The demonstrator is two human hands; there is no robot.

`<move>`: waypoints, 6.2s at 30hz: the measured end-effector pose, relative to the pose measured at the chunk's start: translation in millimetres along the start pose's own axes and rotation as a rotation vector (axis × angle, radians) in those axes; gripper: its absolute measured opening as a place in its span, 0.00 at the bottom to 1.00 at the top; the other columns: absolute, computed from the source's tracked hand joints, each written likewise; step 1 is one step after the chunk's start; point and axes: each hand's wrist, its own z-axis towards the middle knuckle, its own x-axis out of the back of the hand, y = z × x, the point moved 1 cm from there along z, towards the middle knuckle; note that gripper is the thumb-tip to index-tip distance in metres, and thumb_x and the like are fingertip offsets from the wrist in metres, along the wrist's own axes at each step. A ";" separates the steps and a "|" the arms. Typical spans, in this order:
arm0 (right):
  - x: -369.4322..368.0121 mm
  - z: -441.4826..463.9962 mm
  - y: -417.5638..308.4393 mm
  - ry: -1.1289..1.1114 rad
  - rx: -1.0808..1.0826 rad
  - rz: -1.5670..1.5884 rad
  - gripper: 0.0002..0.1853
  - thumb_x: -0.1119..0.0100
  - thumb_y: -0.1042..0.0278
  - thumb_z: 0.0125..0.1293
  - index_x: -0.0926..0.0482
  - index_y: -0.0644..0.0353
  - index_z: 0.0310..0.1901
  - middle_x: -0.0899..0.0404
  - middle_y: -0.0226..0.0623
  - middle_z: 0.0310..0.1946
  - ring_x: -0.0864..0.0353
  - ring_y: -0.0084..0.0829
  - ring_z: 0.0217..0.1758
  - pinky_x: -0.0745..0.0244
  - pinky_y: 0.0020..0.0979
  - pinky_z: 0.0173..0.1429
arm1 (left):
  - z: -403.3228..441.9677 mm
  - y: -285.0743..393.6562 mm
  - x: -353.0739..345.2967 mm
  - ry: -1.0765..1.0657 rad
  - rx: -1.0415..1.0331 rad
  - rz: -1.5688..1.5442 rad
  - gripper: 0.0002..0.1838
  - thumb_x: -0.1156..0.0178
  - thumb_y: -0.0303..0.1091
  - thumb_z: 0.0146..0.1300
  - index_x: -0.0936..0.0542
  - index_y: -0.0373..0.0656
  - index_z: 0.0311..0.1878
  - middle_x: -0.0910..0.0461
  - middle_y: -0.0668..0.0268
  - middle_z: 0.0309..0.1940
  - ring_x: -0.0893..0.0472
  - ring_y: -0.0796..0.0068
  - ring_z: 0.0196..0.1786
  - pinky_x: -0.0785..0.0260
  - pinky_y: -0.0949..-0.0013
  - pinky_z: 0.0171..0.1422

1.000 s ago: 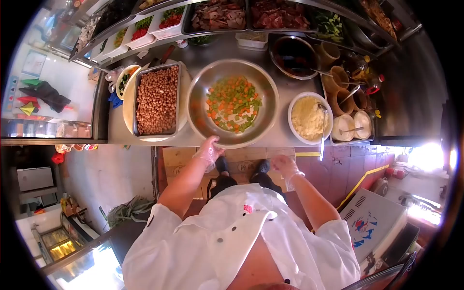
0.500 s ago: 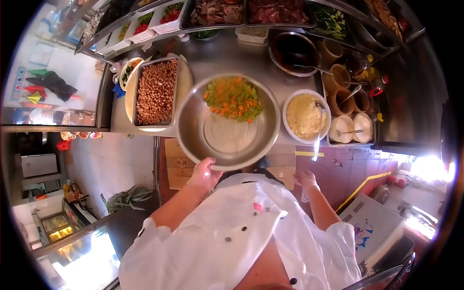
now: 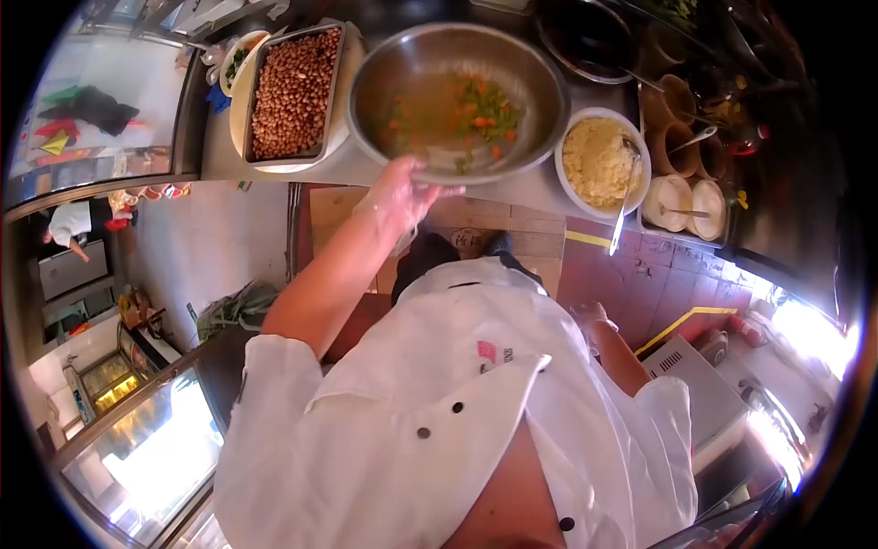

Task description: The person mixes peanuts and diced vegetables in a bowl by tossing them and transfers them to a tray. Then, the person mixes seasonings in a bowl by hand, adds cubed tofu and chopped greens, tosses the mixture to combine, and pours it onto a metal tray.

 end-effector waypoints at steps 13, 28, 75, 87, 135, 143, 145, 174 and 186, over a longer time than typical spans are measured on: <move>3.1 -12.8 -0.1 0.344 -0.293 0.790 0.17 0.42 0.58 0.68 0.16 0.52 0.54 0.17 0.42 0.55 0.18 0.43 0.58 0.22 0.44 0.61 | 5.7 -43.1 47.4 0.060 -0.097 -0.085 0.15 0.47 0.28 0.68 0.29 0.35 0.56 0.24 0.49 0.57 0.16 0.51 0.53 0.17 0.72 0.39; 130.1 -64.0 -75.7 -0.182 -0.286 0.360 0.24 0.59 0.47 0.76 0.28 0.42 0.68 0.25 0.36 0.67 0.24 0.37 0.68 0.25 0.40 0.66 | 57.1 -4.0 100.9 -0.058 -0.125 0.410 0.26 0.33 0.48 0.68 0.30 0.38 0.56 0.24 0.52 0.53 0.18 0.60 0.52 0.22 0.57 0.59; 463.5 -97.7 -250.7 0.350 0.220 1.071 0.16 0.37 0.59 0.70 0.16 0.57 0.54 0.15 0.38 0.46 0.16 0.31 0.49 0.23 0.32 0.56 | -186.5 -6.6 162.2 -0.004 -0.474 1.741 0.25 0.32 0.36 0.62 0.24 0.41 0.61 0.18 0.54 0.48 0.17 0.61 0.53 0.23 0.62 0.57; 202.1 33.9 -74.4 0.329 -0.156 0.614 0.15 0.44 0.55 0.68 0.15 0.52 0.49 0.14 0.39 0.30 0.13 0.32 0.33 0.20 0.32 0.39 | -21.3 -1.7 117.6 -0.056 -0.111 0.757 0.41 0.33 0.49 0.68 0.40 0.36 0.74 0.26 0.51 0.62 0.18 0.60 0.56 0.21 0.59 0.56; -4.0 54.8 -80.8 0.085 -0.089 0.239 0.18 0.50 0.53 0.70 0.18 0.44 0.57 0.18 0.32 0.59 0.17 0.36 0.60 0.19 0.41 0.56 | 51.9 -48.4 137.3 -0.090 -0.129 -0.205 0.21 0.49 0.30 0.69 0.33 0.34 0.63 0.26 0.49 0.60 0.23 0.48 0.64 0.27 0.40 0.68; 179.8 -8.1 -186.7 0.256 -0.387 0.425 0.21 0.42 0.46 0.64 0.14 0.50 0.49 0.15 0.41 0.53 0.16 0.45 0.57 0.20 0.42 0.60 | 52.7 18.8 171.5 -0.222 -0.003 0.358 0.28 0.30 0.44 0.65 0.31 0.39 0.59 0.25 0.59 0.51 0.19 0.61 0.55 0.22 0.53 0.61; 186.4 -6.8 -203.6 0.326 -0.559 0.588 0.22 0.40 0.43 0.63 0.14 0.47 0.50 0.15 0.40 0.53 0.16 0.44 0.57 0.21 0.42 0.61 | 52.4 59.1 220.2 -0.177 -0.049 0.480 0.25 0.30 0.42 0.65 0.28 0.40 0.58 0.24 0.61 0.48 0.19 0.63 0.56 0.23 0.53 0.62; 45.1 51.3 -134.6 -0.048 -0.193 -0.069 0.19 0.45 0.47 0.69 0.18 0.37 0.58 0.26 0.24 0.64 0.30 0.34 0.71 0.31 0.39 0.71 | -202.5 161.0 314.9 0.227 -0.679 0.068 0.25 0.40 0.39 0.59 0.26 0.36 0.58 0.18 0.59 0.53 0.18 0.64 0.56 0.25 0.60 0.63; -51.8 70.6 -55.1 0.543 -0.150 1.366 0.17 0.51 0.52 0.70 0.23 0.52 0.51 0.18 0.42 0.45 0.16 0.42 0.45 0.20 0.44 0.41 | -126.9 227.6 81.8 0.348 -0.502 0.974 0.12 0.39 0.43 0.58 0.21 0.49 0.42 0.18 0.67 0.41 0.23 0.70 0.41 0.38 0.69 0.43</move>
